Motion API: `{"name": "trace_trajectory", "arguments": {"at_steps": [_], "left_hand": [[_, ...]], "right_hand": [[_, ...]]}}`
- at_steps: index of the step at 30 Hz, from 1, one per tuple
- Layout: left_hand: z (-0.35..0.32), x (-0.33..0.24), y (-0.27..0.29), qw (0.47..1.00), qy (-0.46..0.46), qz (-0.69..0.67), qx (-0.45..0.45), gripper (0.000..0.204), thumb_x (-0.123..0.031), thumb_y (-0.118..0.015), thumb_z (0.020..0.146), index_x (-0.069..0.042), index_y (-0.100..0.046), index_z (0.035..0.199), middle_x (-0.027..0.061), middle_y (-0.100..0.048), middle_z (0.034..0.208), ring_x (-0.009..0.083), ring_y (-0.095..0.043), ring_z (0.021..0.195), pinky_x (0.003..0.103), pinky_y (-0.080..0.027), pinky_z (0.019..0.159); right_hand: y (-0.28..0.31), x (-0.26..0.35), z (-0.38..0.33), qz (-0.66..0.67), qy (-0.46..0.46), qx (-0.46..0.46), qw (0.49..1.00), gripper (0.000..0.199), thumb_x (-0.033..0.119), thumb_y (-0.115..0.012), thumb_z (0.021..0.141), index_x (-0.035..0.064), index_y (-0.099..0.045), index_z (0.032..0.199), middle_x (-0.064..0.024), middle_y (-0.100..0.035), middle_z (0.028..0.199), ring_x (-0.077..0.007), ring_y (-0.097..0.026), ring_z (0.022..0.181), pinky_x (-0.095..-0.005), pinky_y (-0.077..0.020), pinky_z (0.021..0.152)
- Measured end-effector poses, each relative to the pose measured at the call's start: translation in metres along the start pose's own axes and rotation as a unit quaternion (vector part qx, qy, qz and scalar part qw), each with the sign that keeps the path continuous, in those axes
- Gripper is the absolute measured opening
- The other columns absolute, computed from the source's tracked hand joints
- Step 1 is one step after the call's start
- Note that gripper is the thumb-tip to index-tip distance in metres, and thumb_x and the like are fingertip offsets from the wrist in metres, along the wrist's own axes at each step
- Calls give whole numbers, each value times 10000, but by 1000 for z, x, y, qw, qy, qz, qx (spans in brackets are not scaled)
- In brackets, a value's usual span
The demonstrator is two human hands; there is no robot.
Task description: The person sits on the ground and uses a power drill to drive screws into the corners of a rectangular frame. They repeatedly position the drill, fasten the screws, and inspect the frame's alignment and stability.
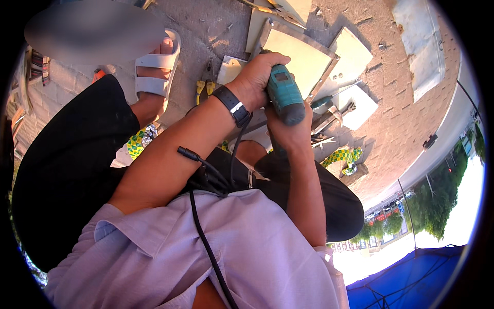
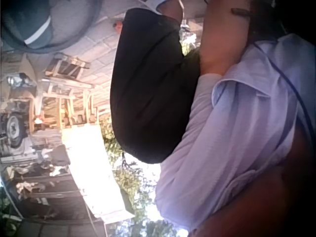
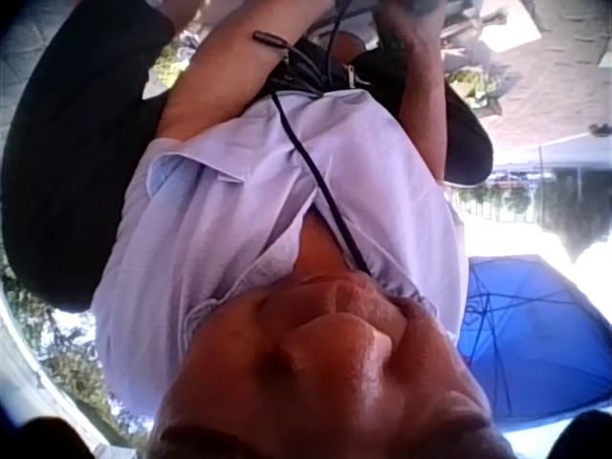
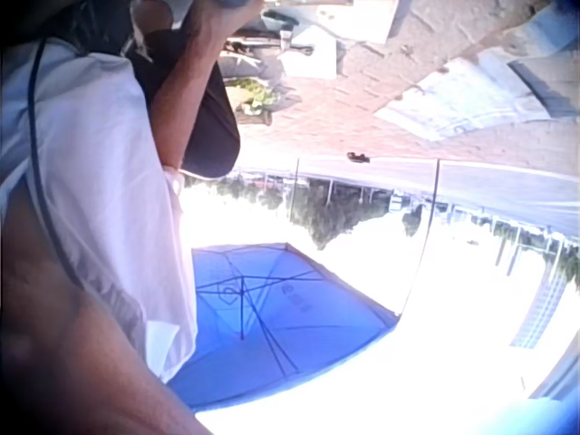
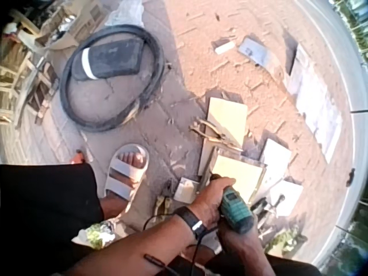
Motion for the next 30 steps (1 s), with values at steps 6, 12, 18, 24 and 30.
{"name": "trace_trajectory", "arguments": {"at_steps": [6, 12, 18, 24, 30], "left_hand": [[5, -3, 4, 1000, -3, 18, 12, 283, -243, -720, 909, -32, -579, 1034, 131, -679, 874, 252, -676, 758, 428, -593, 753], [11, -10, 18, 999, -10, 37, 14, 351, -361, -692, 965, -47, -593, 1088, 139, -696, 934, 244, -685, 825, 424, -596, 798], [20, -8, 48, 996, 2, 63, -61, 501, -557, -579, 986, -77, -606, 1125, 97, -689, 967, 231, -662, 956, 424, -519, 926], [21, -4, 54, 994, 16, 50, -95, 620, -632, -551, 962, -52, -595, 1178, 117, -662, 1163, 267, -600, 1121, 438, -444, 1031], [22, -5, 56, 995, 17, 26, -93, 684, -634, -510, 978, -10, -551, 1256, 144, -647, 1209, 295, -593, 1153, 468, -427, 1057]], "right_hand": [[6, 9, -5, -30, 60, -85, 994, 359, 187, -830, 803, -28, -689, 1054, -124, -747, 868, -193, -722, 755, -347, -573, 723], [3, 10, -11, -27, 84, -124, 988, 431, 238, -896, 774, -16, -695, 1059, -140, -759, 924, -210, -744, 825, -344, -573, 784], [1, 7, -14, -71, 102, -158, 980, 404, 229, -883, 787, -3, -699, 1062, -148, -765, 955, -217, -757, 856, -340, -573, 788], [-2, 9, -11, -2, 116, -156, 981, 370, 231, -844, 827, -22, -731, 1071, -148, -775, 956, -211, -760, 881, -337, -569, 809], [-3, 10, -9, -3, 104, -140, 985, 340, 242, -833, 840, -28, -752, 1030, -146, -779, 915, -212, -762, 854, -347, -568, 802]]}}
Point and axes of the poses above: each hand's wrist, its own z-axis towards the middle knuckle, its own y-axis out of the back of the hand, x = y × z, the point moved 7 cm from there along z, towards the middle knuckle
